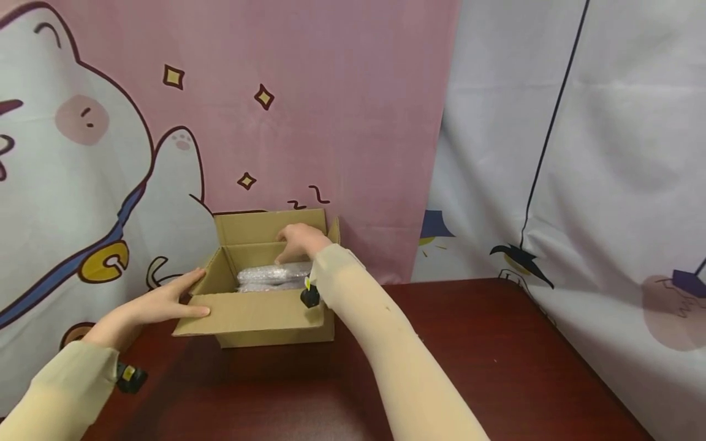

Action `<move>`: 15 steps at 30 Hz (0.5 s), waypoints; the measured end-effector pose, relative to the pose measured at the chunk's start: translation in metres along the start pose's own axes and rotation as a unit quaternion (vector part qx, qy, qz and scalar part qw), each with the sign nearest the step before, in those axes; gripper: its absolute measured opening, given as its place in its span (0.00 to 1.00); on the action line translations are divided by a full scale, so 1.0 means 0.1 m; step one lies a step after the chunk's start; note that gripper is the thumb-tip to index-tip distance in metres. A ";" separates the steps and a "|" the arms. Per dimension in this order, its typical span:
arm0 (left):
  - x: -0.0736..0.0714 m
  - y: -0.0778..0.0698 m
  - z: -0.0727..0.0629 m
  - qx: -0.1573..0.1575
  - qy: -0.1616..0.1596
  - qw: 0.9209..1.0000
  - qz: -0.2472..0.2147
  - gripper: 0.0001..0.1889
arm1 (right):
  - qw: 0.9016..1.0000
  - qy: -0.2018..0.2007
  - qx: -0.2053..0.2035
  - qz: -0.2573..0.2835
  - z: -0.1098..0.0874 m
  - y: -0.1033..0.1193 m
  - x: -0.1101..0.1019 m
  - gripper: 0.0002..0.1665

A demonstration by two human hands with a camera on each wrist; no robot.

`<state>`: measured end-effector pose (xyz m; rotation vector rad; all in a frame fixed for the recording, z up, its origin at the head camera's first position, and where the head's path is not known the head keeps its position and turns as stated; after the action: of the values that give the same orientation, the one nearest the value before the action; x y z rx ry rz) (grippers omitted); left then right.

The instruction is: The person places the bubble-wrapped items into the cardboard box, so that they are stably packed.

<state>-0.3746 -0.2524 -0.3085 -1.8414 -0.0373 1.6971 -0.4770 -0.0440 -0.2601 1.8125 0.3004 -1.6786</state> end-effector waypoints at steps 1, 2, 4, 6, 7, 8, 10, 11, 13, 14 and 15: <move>-0.01 -0.02 0.01 -0.001 0.006 1.000 0.005 0.55 | 1.000 0.000 -0.002 0.003 -0.01 -0.01 -0.03 0.39; -0.02 -0.04 0.03 -0.001 0.012 1.000 0.010 0.55 | 1.000 0.000 -0.003 0.010 -0.03 -0.01 -0.07 0.39; -0.05 -0.08 0.04 0.004 0.022 1.000 0.015 0.54 | 1.000 0.002 -0.007 0.017 -0.06 -0.02 -0.15 0.37; -0.08 -0.11 0.05 0.006 0.030 0.999 0.018 0.54 | 1.000 0.001 -0.014 0.026 -0.10 -0.03 -0.23 0.35; -0.09 -0.12 0.06 0.009 0.033 0.999 0.016 0.53 | 0.999 0.000 -0.018 0.030 -0.13 -0.03 -0.27 0.34; -0.11 -0.14 0.06 0.011 0.035 0.999 0.013 0.53 | 0.999 -0.004 -0.021 0.035 -0.15 -0.04 -0.32 0.33; -0.14 -0.16 0.06 0.008 0.035 0.999 0.014 0.53 | 0.999 -0.014 -0.028 0.043 -0.20 -0.07 -0.42 0.32; -0.16 -0.16 0.06 0.006 0.033 0.999 0.017 0.52 | 0.998 -0.022 -0.031 0.047 -0.23 -0.09 -0.48 0.31; -0.20 -0.17 0.07 0.003 0.027 0.999 0.018 0.51 | 0.997 -0.040 -0.038 0.056 -0.28 -0.14 -0.60 0.30; -0.22 -0.18 0.07 0.000 0.022 1.000 0.022 0.51 | 0.996 -0.050 -0.040 0.058 -0.32 -0.18 -0.66 0.29; -0.24 -0.17 0.07 -0.004 0.016 1.000 0.026 0.51 | 0.995 -0.059 -0.041 0.062 -0.35 -0.22 -0.72 0.29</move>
<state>-0.3789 -0.2458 -0.2787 -1.8894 0.0170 1.7039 -0.4719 0.0116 -0.1988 1.6313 0.1975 -1.6549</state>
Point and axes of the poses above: each hand's wrist, its own z-axis towards the middle knuckle, its own x-axis out of the palm, y = z × x, the point moved 10 cm from there along z, towards the middle knuckle, and after that the axes turned 1 degree about y, right-handed, at the moved point
